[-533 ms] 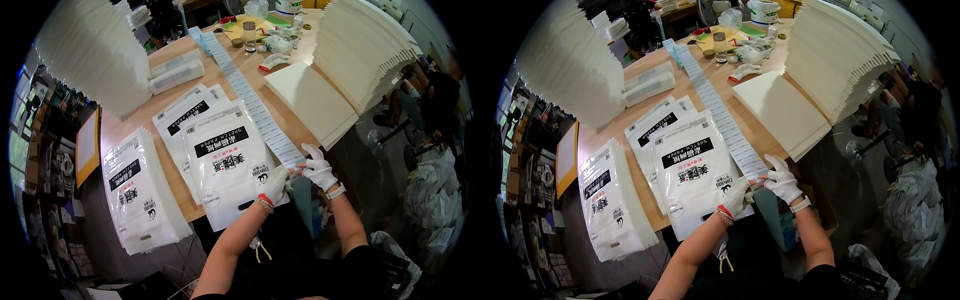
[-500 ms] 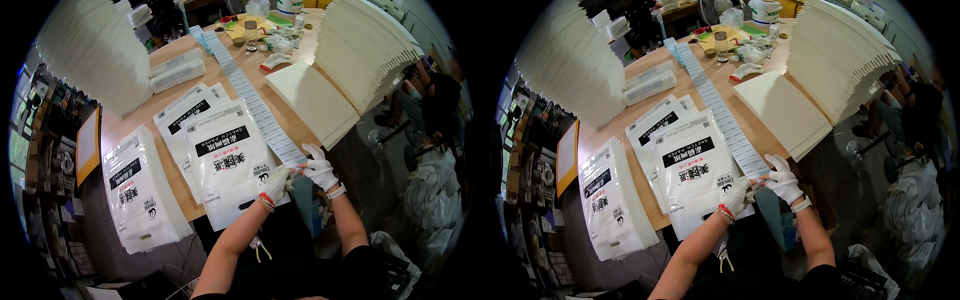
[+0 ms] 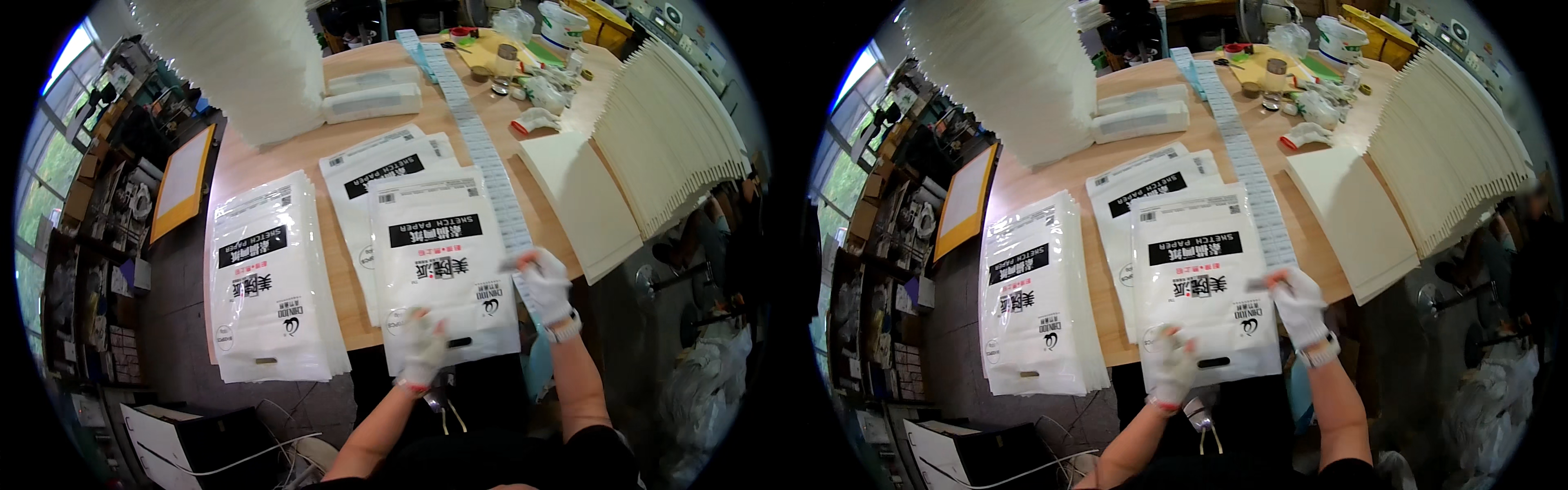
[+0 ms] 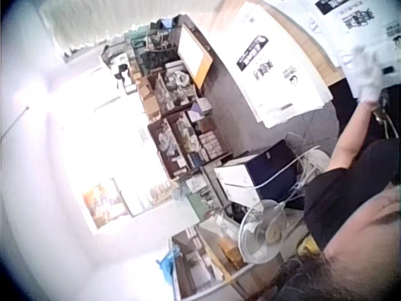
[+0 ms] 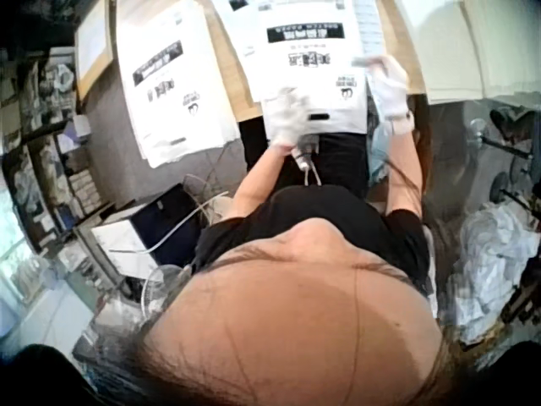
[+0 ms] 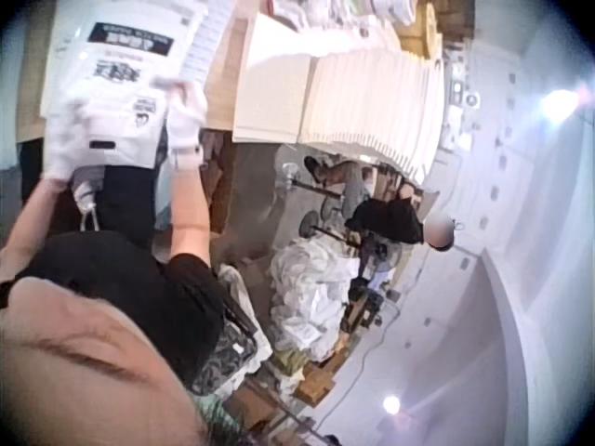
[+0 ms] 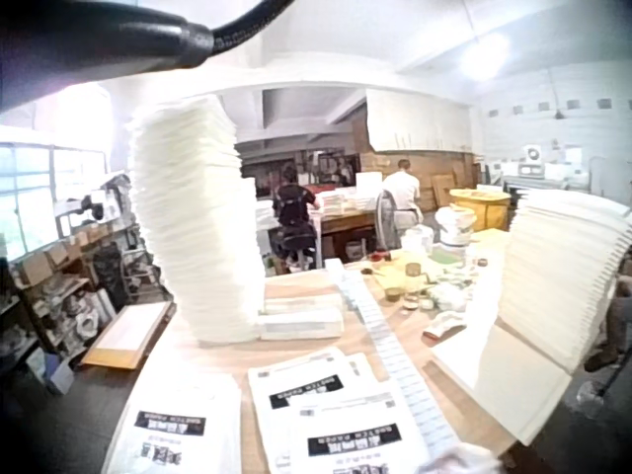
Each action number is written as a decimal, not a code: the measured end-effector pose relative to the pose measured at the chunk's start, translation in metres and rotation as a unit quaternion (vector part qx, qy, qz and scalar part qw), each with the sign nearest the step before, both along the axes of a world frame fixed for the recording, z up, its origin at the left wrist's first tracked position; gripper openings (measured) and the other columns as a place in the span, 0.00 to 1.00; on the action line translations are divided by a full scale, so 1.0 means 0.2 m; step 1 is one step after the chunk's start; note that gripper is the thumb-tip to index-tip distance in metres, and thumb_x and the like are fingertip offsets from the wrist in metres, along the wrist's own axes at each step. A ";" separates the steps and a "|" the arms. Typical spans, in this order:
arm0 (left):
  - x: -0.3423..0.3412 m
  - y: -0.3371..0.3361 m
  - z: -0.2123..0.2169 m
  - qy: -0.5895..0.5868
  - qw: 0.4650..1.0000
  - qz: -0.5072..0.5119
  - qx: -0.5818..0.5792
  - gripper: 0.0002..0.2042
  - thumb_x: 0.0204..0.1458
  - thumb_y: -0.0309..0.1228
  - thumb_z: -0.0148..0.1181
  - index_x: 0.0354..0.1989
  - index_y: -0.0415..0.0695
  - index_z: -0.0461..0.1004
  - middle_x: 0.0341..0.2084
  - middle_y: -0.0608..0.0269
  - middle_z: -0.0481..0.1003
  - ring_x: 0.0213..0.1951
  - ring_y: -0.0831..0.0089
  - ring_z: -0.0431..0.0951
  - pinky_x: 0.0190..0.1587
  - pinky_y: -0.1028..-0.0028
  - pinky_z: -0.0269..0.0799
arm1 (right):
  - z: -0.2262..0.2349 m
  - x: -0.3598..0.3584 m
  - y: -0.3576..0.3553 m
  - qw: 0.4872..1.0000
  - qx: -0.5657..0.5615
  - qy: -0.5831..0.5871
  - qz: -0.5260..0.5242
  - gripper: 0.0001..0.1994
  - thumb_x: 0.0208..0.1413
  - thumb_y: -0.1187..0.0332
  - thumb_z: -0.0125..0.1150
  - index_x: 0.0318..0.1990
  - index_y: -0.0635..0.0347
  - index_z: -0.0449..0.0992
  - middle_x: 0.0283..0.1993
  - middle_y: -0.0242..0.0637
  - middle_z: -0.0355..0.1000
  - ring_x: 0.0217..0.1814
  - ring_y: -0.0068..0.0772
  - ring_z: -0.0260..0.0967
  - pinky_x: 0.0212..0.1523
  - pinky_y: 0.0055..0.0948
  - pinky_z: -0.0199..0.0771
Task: The person repeatedly picks up stacks of white paper, folds them, and places them into white plastic bags labeled 'Sketch Paper'. The person then places the filled bags onto a pile on the table.
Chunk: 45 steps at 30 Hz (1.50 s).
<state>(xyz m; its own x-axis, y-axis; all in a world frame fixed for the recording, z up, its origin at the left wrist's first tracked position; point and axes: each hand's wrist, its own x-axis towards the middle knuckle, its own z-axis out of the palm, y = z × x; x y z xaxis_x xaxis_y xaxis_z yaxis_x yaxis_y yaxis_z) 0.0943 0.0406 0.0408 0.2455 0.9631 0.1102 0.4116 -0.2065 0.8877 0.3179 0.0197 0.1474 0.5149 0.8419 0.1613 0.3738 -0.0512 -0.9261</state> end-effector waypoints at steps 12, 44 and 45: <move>-0.50 -0.31 -0.13 -0.023 0.948 0.036 -0.316 0.15 0.52 0.36 0.53 0.19 0.41 0.61 0.16 0.70 0.60 0.23 0.82 0.57 0.23 0.76 0.56 | -0.54 -0.39 1.27 0.977 -0.188 0.072 0.075 0.06 0.48 0.69 0.51 0.29 0.57 0.75 0.18 0.31 0.67 0.18 0.18 0.61 0.20 0.21 0.61; -0.50 -0.27 -0.14 -0.158 0.932 -0.016 -0.326 0.12 0.53 0.34 0.51 0.22 0.40 0.64 0.18 0.69 0.63 0.22 0.81 0.60 0.25 0.78 0.58 | -0.61 -0.53 1.33 0.944 -0.166 -0.286 -0.015 0.23 0.45 0.57 0.57 0.49 0.54 0.67 0.48 0.45 0.68 0.50 0.46 0.65 0.47 0.39 0.65; -0.50 -0.25 -0.09 -0.140 0.950 -0.028 -0.279 0.11 0.54 0.33 0.49 0.24 0.40 0.64 0.18 0.71 0.61 0.22 0.82 0.59 0.25 0.78 0.57 | -0.60 -0.44 1.29 0.966 -0.140 -0.218 -0.004 0.24 0.45 0.56 0.57 0.51 0.55 0.65 0.50 0.45 0.67 0.52 0.46 0.64 0.49 0.39 0.64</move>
<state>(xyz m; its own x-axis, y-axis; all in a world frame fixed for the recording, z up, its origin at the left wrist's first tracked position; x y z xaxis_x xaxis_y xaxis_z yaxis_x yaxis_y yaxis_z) -0.0059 -0.0095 0.0224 0.3353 0.8768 -0.3447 0.1447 0.3136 0.9385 0.2291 0.2768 0.0280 0.4562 0.8802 0.1307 0.7242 -0.2818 -0.6294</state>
